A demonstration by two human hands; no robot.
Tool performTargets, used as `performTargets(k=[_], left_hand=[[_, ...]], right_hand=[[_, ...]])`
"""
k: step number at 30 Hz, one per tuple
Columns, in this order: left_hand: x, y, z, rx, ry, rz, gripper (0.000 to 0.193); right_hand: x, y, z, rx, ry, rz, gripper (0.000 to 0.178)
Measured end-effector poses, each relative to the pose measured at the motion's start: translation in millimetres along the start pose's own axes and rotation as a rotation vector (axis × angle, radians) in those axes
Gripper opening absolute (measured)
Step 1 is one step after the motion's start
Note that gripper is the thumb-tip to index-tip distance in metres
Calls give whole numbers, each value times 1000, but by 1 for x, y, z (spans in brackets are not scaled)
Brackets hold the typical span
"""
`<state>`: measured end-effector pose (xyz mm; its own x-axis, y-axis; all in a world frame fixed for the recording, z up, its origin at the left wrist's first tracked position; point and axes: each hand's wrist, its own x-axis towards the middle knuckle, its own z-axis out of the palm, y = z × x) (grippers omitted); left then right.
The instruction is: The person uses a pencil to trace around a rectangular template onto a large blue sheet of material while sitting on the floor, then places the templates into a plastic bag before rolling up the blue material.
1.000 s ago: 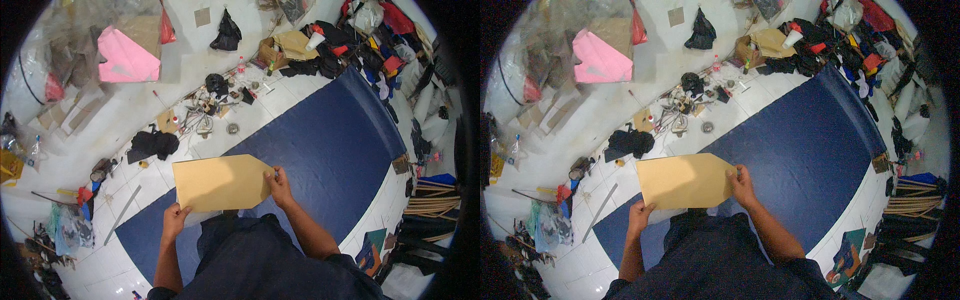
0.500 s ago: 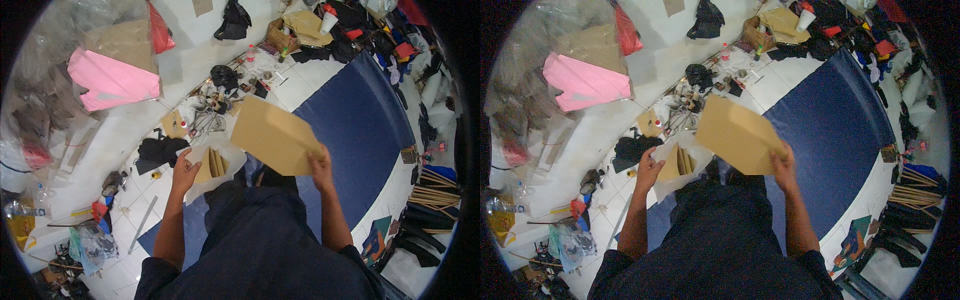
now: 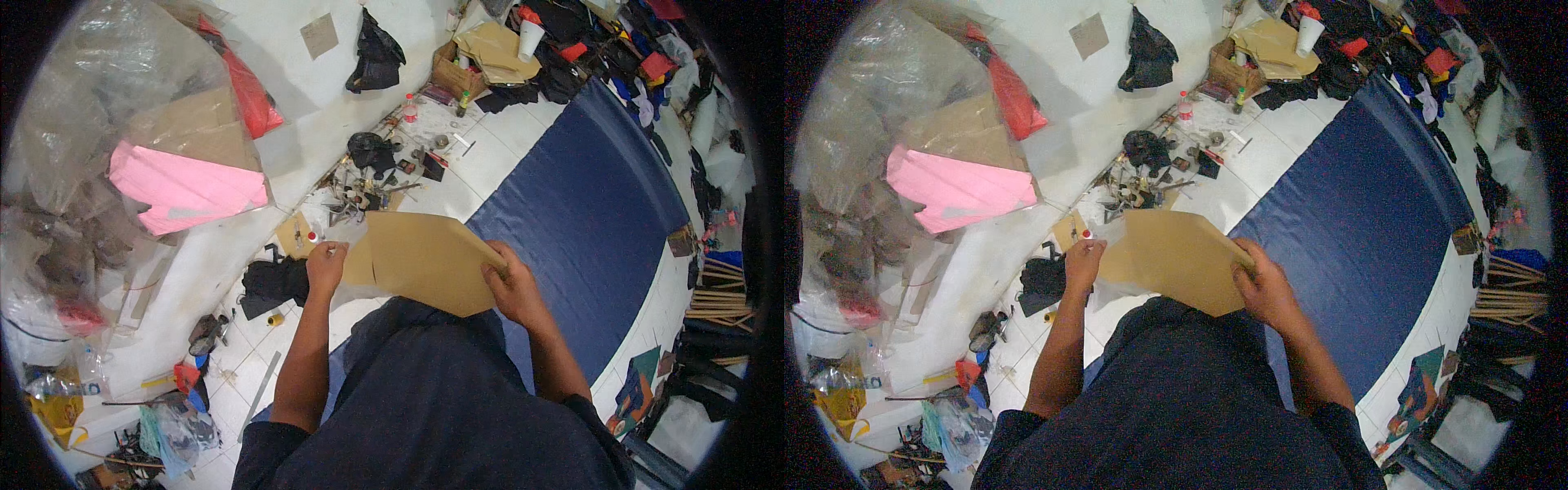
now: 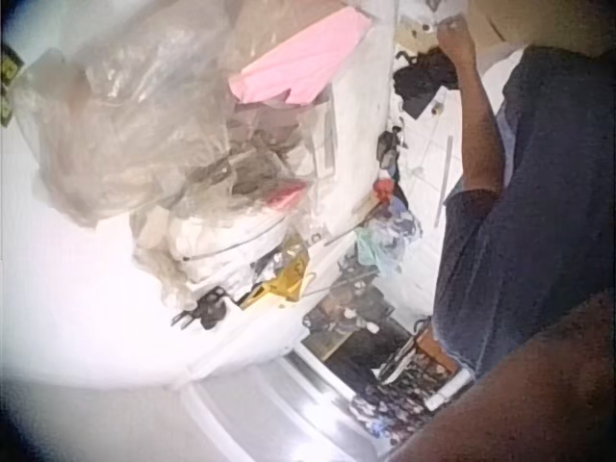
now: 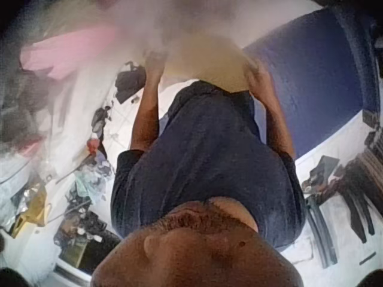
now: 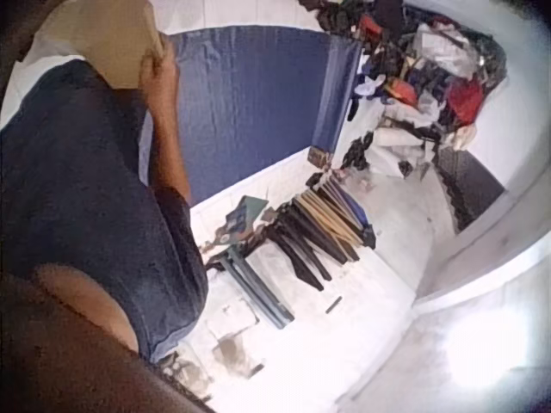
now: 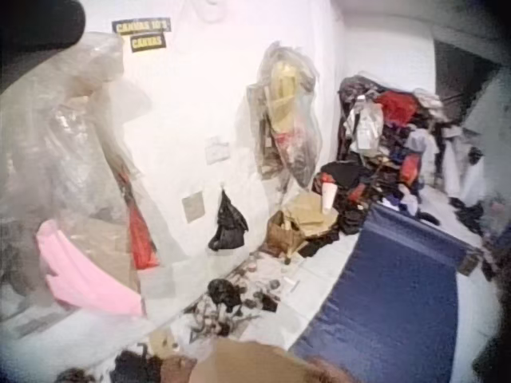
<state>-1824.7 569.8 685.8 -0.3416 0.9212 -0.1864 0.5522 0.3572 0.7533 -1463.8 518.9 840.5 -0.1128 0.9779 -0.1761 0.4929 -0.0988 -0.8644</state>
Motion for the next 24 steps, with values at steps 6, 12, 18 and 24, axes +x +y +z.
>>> performTargets(k=[6, 12, 18, 24], left_hand=[[8, 32, 57, -331, -63, 46, 29], [-43, 94, 110, -356, -411, 140, 25], [-71, 144, 158, -66, -646, 287, 22], [-187, 225, 274, -169, -923, 485, 27]], right_hand=[[-3, 30, -4, -49, 38, 132, 39], [-1, 82, 10, -66, 189, 257, 40], [-45, 134, -51, -25, 444, 328, 41], [-204, 209, -114, 262, 734, 372, 40]])
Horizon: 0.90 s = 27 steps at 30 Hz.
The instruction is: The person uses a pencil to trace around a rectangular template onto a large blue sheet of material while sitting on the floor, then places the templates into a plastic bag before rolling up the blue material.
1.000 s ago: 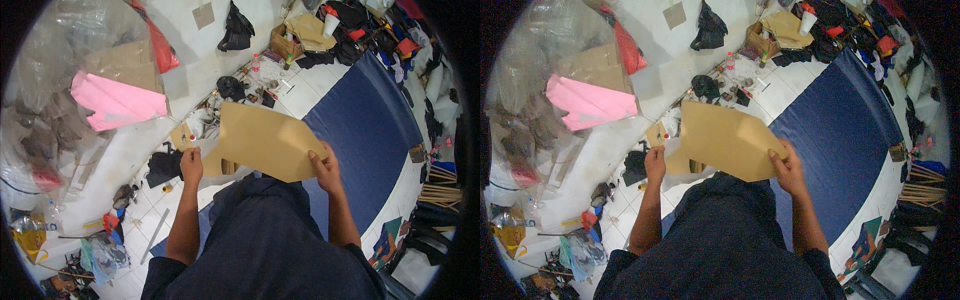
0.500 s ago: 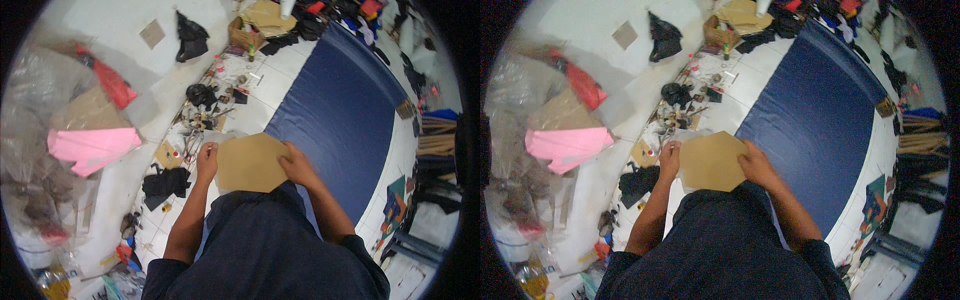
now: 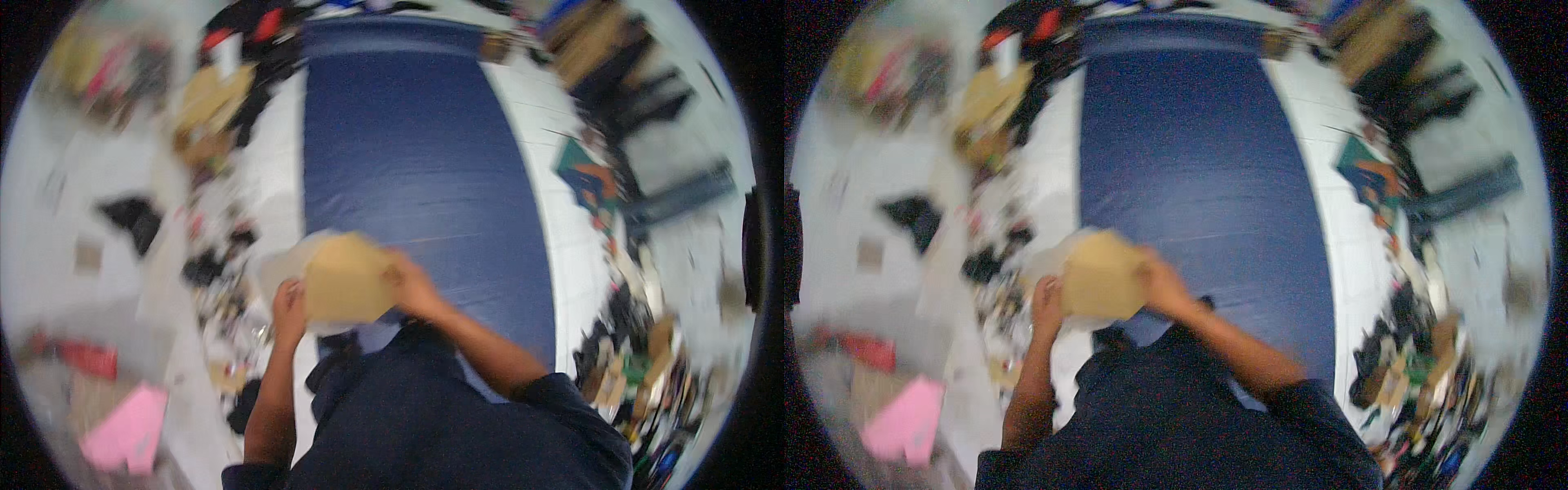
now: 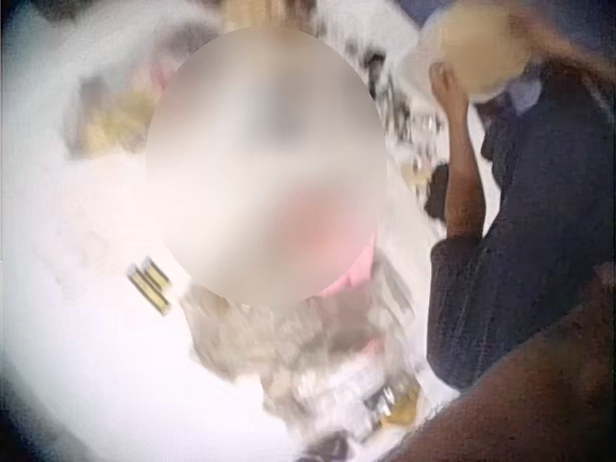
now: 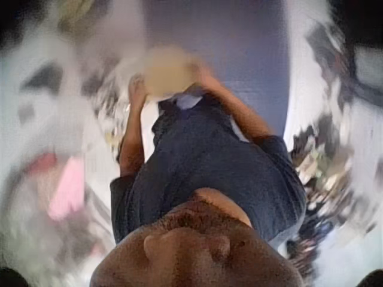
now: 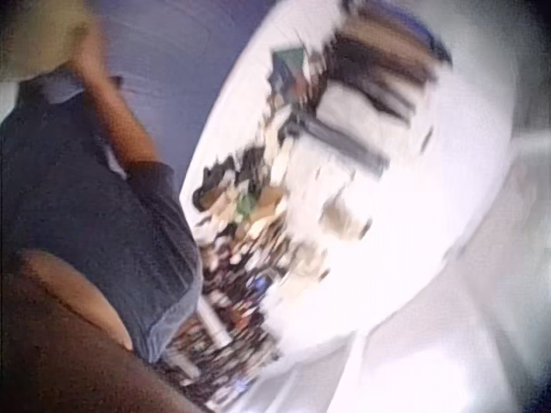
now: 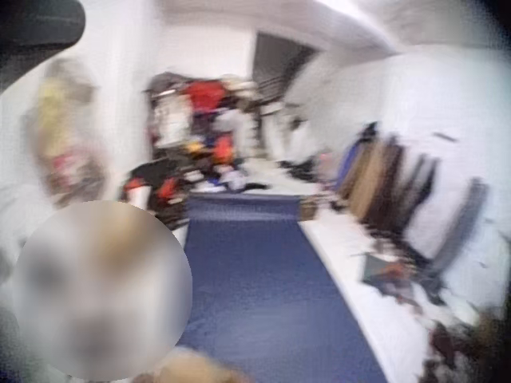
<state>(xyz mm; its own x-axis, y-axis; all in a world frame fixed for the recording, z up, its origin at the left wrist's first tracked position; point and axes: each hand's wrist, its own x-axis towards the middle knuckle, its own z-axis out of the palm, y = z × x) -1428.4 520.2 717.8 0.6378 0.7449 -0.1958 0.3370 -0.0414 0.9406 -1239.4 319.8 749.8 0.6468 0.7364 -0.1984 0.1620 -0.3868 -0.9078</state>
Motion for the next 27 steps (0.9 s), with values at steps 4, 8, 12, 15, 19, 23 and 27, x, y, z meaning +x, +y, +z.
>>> performTargets(k=[4, 8, 12, 15, 19, 23, 27], left_hand=[[64, 20, 146, -93, -300, 63, 32], [22, 112, 272, -176, -298, -29, 28], [-8, 154, 362, -109, -470, 95, 28], [20, 169, 413, -17, -529, 151, 29], [20, 186, 493, -126, -696, 113, 28], [-2, 220, 584, -72, -829, 35, 26], [-3, 213, 705, -177, -955, 24, 26]], right_hand=[[8, 81, -63, 45, 35, -4, 53], [-5, 117, -133, -4, 93, 144, 61], [-34, 186, -208, -289, 316, 86, 50], [-53, 175, -283, -300, 359, 182, 39], [-106, 166, -357, -174, 538, 189, 38], [-168, 190, -431, -210, 1155, 104, 46], [-247, 252, -508, -204, 1482, 383, 70]])
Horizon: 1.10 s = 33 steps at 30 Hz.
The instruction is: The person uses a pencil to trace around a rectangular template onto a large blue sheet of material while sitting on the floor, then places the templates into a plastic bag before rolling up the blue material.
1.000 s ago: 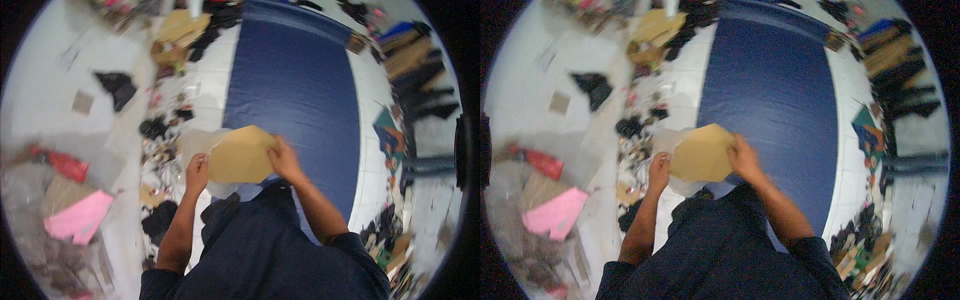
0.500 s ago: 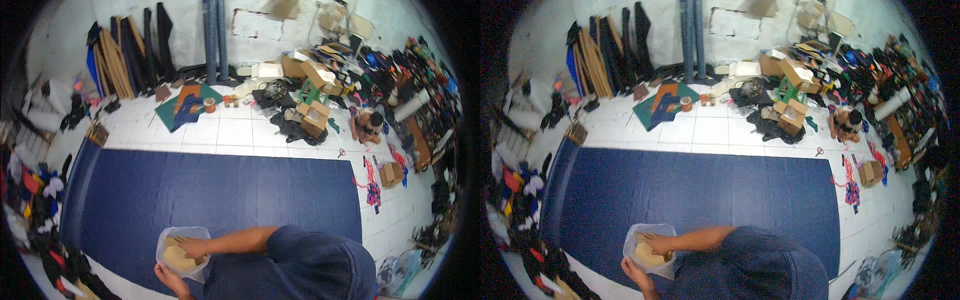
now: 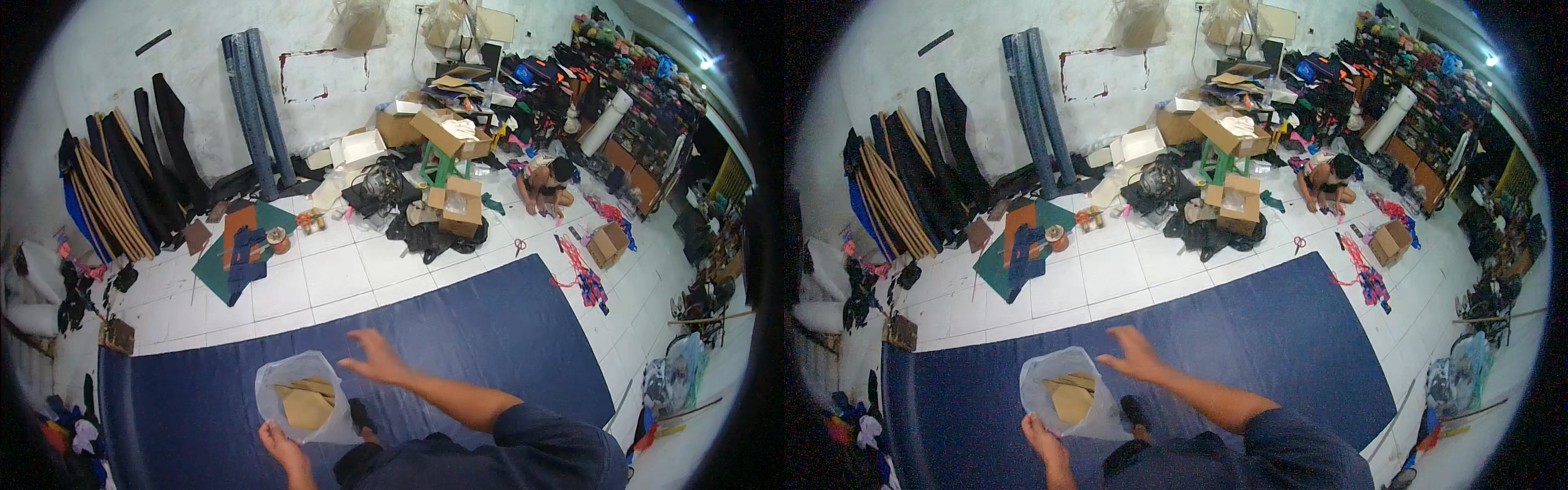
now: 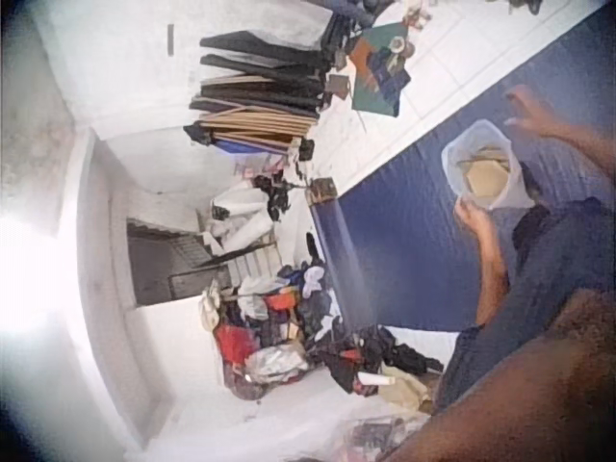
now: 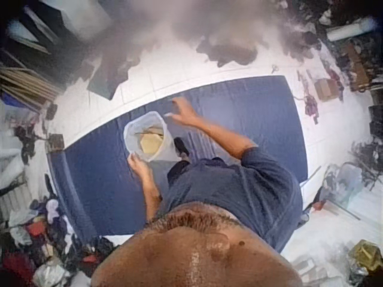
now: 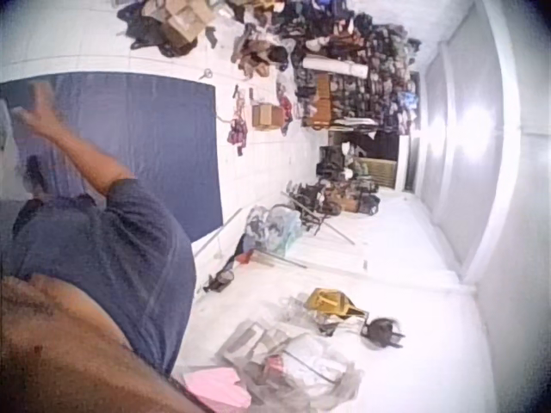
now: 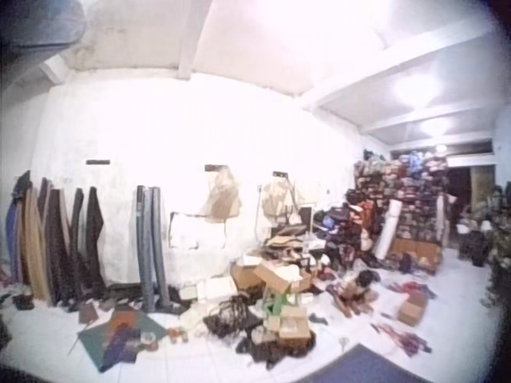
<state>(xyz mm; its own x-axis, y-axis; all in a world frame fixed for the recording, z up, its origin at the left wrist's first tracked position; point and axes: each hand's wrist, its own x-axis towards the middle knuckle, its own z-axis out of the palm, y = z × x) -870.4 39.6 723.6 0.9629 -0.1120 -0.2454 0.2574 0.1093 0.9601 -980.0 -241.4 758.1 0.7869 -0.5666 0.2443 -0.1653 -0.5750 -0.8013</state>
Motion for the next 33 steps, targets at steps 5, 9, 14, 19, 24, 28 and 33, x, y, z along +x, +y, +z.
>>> performTargets(k=[5, 9, 14, 19, 24, 28, 33], left_hand=[[74, -9, 97, 130, -168, -103, 22], [118, 8, 183, 123, -455, -285, 21], [171, 25, 292, 187, -643, -254, 18], [195, 38, 386, 107, -744, -316, 17], [226, 39, 471, 85, -741, -377, 18], [266, 50, 519, 52, -668, -342, 17], [350, 56, 541, -30, -435, -330, 16]], right_hand=[[-17, 93, -58, 282, -303, 599, 117], [-48, 123, -50, 211, -368, 690, 125], [-5, 121, -16, 412, -150, 861, 129], [89, 140, -24, 532, 71, 706, 120], [190, 220, -37, 319, 163, 586, 89], [271, 249, -62, 208, 146, 614, 66], [383, 284, -74, -41, 20, 472, 39]])
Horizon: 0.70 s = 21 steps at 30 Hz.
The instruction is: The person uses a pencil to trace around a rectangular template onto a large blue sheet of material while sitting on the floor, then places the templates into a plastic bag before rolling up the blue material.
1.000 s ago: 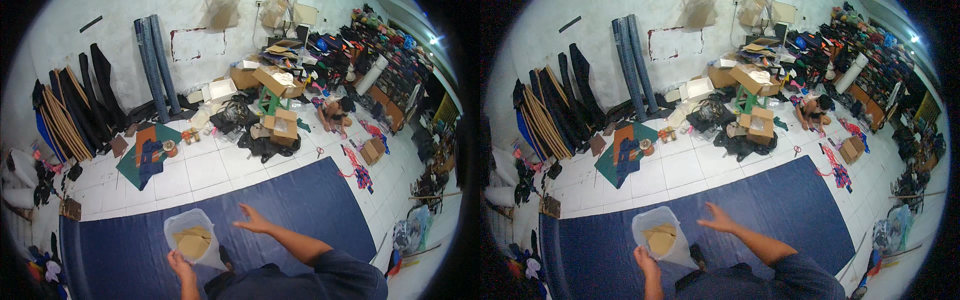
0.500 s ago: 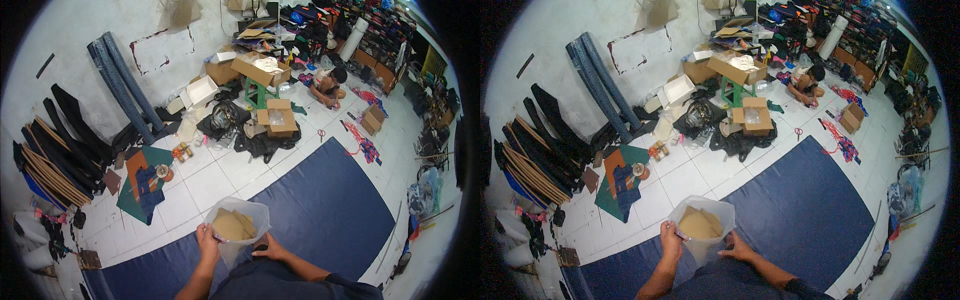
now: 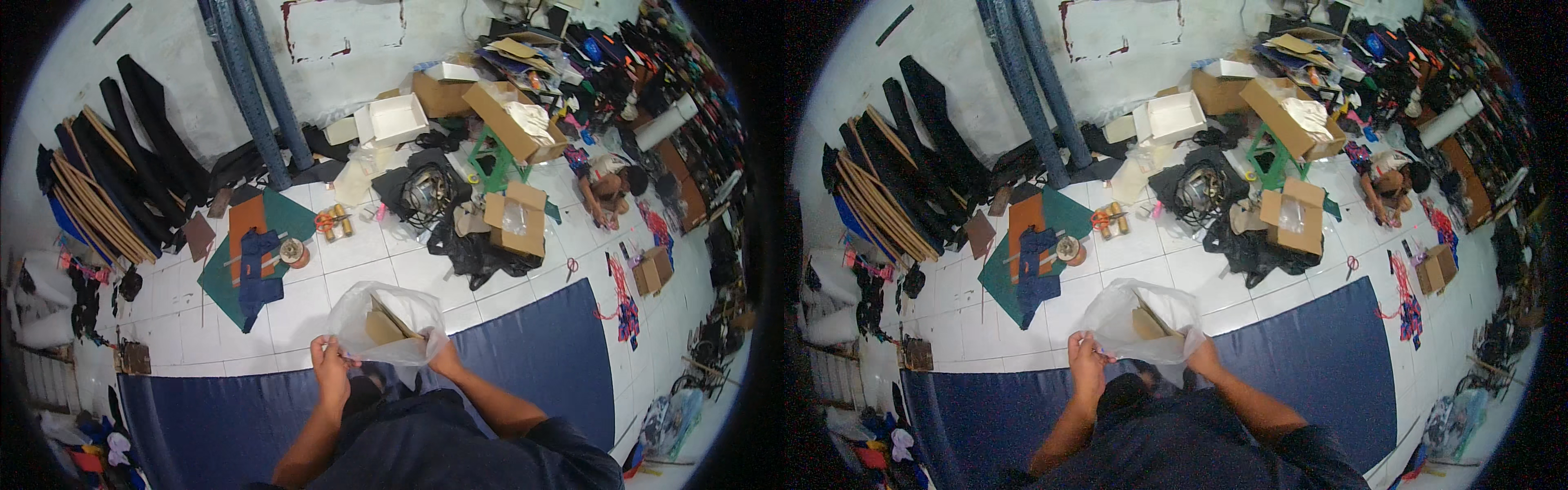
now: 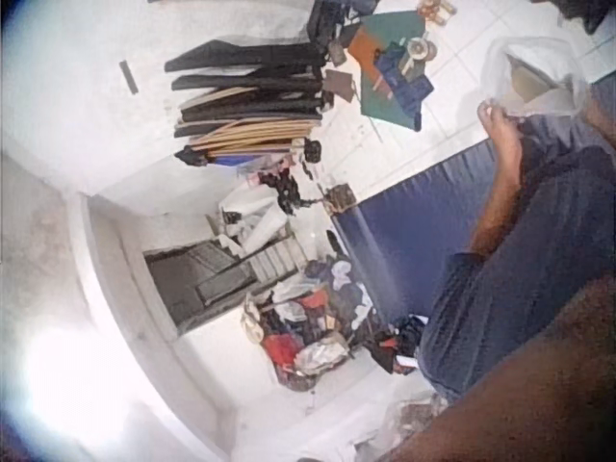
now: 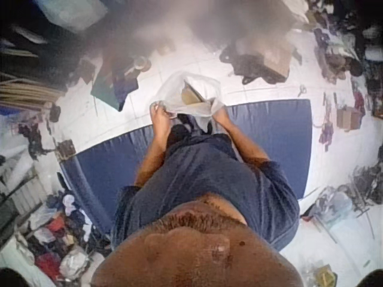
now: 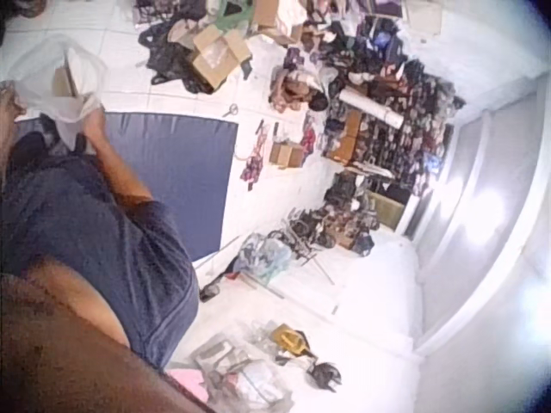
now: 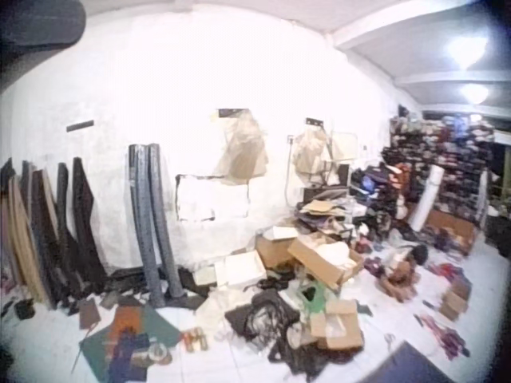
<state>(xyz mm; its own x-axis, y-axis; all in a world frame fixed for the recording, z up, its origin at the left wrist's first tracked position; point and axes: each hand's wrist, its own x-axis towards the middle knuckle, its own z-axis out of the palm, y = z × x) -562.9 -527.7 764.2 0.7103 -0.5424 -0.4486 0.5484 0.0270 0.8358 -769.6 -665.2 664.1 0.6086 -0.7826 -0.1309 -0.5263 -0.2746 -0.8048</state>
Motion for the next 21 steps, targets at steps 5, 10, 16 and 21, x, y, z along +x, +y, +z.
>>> performTargets(k=[5, 10, 16, 21], left_hand=[[94, 24, -20, -125, 78, 61, 16], [208, 52, -48, -412, -1, 151, 25], [327, 121, -22, 341, -74, 230, 46], [420, 154, -3, 654, -335, 315, 86]], right_hand=[[90, -47, -7, 160, -138, 33, 33], [172, -96, -4, 112, -143, 21, 35], [270, -130, -7, 199, -186, 69, 36], [349, -140, -20, 127, -347, -131, 36]])
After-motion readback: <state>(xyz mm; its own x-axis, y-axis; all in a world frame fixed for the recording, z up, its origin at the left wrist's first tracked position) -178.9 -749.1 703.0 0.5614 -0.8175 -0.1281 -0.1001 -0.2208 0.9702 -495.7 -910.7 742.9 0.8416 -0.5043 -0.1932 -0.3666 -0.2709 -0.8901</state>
